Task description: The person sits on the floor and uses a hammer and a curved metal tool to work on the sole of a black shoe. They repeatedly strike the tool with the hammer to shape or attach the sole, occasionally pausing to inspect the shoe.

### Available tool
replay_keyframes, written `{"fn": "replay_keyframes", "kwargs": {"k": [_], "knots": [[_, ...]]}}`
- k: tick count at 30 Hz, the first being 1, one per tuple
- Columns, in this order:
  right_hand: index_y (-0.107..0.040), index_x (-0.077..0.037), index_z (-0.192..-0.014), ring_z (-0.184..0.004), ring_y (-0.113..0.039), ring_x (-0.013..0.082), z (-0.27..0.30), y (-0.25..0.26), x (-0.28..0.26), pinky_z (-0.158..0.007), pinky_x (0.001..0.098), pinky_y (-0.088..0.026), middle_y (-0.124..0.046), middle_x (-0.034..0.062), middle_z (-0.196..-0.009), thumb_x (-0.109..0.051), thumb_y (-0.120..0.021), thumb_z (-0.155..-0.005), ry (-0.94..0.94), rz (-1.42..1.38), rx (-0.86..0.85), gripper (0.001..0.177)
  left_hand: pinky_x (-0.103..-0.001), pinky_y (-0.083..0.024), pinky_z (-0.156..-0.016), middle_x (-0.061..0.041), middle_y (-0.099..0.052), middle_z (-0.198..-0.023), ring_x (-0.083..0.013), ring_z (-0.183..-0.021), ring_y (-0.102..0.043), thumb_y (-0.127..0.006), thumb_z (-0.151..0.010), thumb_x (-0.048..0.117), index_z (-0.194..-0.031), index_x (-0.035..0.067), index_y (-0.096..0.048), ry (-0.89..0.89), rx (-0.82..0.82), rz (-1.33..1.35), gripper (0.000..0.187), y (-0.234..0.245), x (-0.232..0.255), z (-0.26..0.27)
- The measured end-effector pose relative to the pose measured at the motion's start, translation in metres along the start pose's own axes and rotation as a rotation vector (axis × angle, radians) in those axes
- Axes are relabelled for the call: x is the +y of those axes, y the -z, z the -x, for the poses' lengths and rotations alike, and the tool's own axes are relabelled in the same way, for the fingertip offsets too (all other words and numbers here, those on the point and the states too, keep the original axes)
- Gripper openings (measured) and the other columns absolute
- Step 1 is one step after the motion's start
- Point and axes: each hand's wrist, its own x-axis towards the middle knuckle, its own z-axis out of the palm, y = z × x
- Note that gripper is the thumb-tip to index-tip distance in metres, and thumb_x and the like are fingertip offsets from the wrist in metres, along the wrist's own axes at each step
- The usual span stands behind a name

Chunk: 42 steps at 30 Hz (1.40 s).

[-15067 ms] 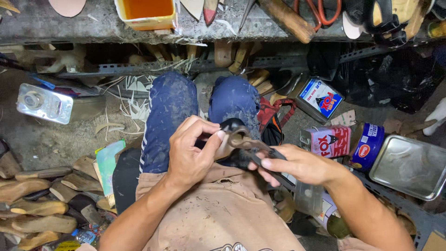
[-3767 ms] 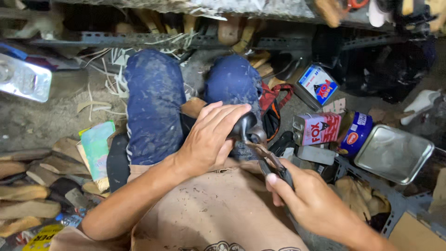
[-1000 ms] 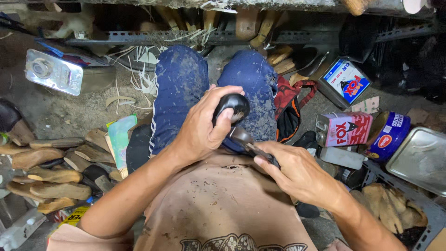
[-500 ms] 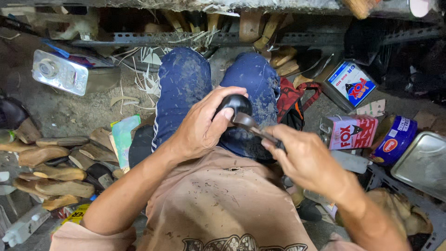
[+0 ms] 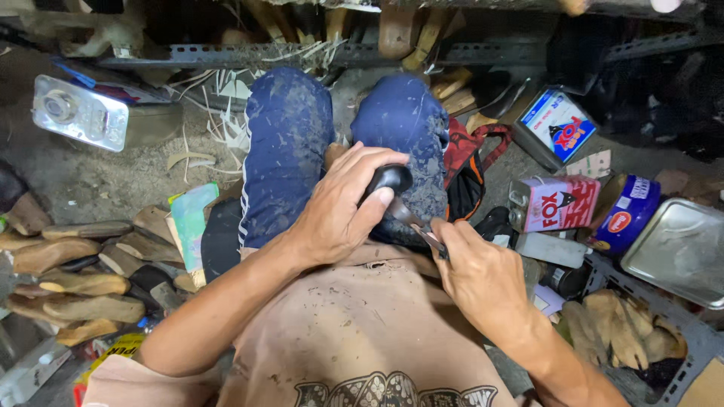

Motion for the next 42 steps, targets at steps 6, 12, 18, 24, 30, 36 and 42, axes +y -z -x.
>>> {"fn": "replay_keyframes", "kwargs": {"k": [6, 12, 18, 24, 30, 36, 42], "knots": [[-0.068, -0.02, -0.107, -0.067, -0.076, 0.0262, -0.022, 0.022, 0.0, -0.059, 0.0386, -0.06, -0.07, 0.0014, -0.08, -0.019, -0.065, -0.09, 0.054, -0.125, 0.024, 0.018, -0.056, -0.038, -0.114, -0.011, -0.062, -0.127, -0.0366, -0.121, -0.062, -0.043, -0.104, 0.035, -0.138, 0.012, -0.055, -0.008, 0.078, 0.044, 0.043, -0.004, -0.022, 0.003], [-0.068, -0.013, -0.108, -0.07, -0.075, 0.0381, -0.036, 0.013, -0.001, -0.061, 0.0485, -0.059, -0.073, 0.0128, -0.074, -0.012, -0.058, -0.095, 0.071, -0.489, -0.085, 0.017, -0.055, -0.043, -0.109, -0.013, -0.062, -0.126, -0.0388, -0.118, -0.062, -0.042, -0.104, 0.03, -0.137, 0.01, -0.055, -0.024, 0.04, 0.074, 0.041, 0.005, -0.016, 0.003], [-0.069, -0.008, -0.087, -0.069, -0.075, 0.0324, -0.043, 0.015, 0.004, -0.072, 0.0463, -0.058, -0.076, 0.0143, -0.067, -0.02, -0.055, -0.099, 0.141, -0.764, -0.36, 0.021, -0.053, -0.045, -0.106, -0.013, -0.064, -0.124, -0.0408, -0.118, -0.062, -0.051, -0.1, 0.031, -0.135, 0.013, -0.058, 0.026, 0.055, 0.139, 0.039, 0.006, -0.008, -0.004], [-0.064, -0.01, -0.129, -0.105, -0.064, 0.0294, -0.089, 0.057, 0.048, -0.09, 0.0454, -0.052, -0.065, 0.014, -0.12, -0.042, -0.067, -0.093, 0.473, -0.429, -0.169, 0.049, -0.047, -0.04, -0.119, -0.007, -0.07, -0.124, -0.0279, -0.115, -0.067, -0.053, -0.099, 0.025, -0.129, 0.008, -0.058, 0.011, 0.15, -0.029, 0.035, -0.007, -0.01, -0.004], [-0.056, 0.002, -0.134, -0.104, -0.055, 0.0427, -0.256, 0.069, 0.112, -0.085, 0.0513, -0.044, -0.056, 0.0225, -0.132, -0.035, -0.071, -0.101, -0.017, 0.342, 0.686, 0.052, -0.038, -0.04, -0.111, -0.006, -0.072, -0.126, -0.0235, -0.123, -0.064, -0.059, -0.094, 0.024, -0.149, 0.007, -0.037, 0.161, 0.212, 0.082, 0.061, -0.011, -0.004, -0.008], [-0.06, 0.003, -0.132, -0.107, -0.055, 0.0346, -0.196, 0.082, 0.071, -0.092, 0.0463, -0.045, -0.062, 0.0203, -0.114, -0.019, -0.048, -0.108, 0.152, -0.078, 0.842, 0.035, -0.041, -0.05, -0.103, -0.007, -0.072, -0.126, -0.0276, -0.113, -0.07, -0.058, -0.098, 0.029, -0.153, 0.007, -0.03, 0.129, 0.257, 0.08, 0.066, -0.015, -0.011, -0.004], [-0.058, -0.007, -0.12, -0.054, -0.059, 0.0308, -0.075, 0.119, 0.019, -0.06, 0.0451, -0.044, -0.06, 0.0099, -0.061, -0.035, -0.052, -0.102, -0.108, -0.252, 0.148, 0.034, -0.039, -0.047, -0.107, -0.007, -0.071, -0.128, -0.0277, -0.116, -0.069, -0.058, -0.102, 0.031, -0.154, 0.003, -0.028, 0.036, 0.228, 0.006, 0.066, -0.019, -0.016, -0.004]]}}
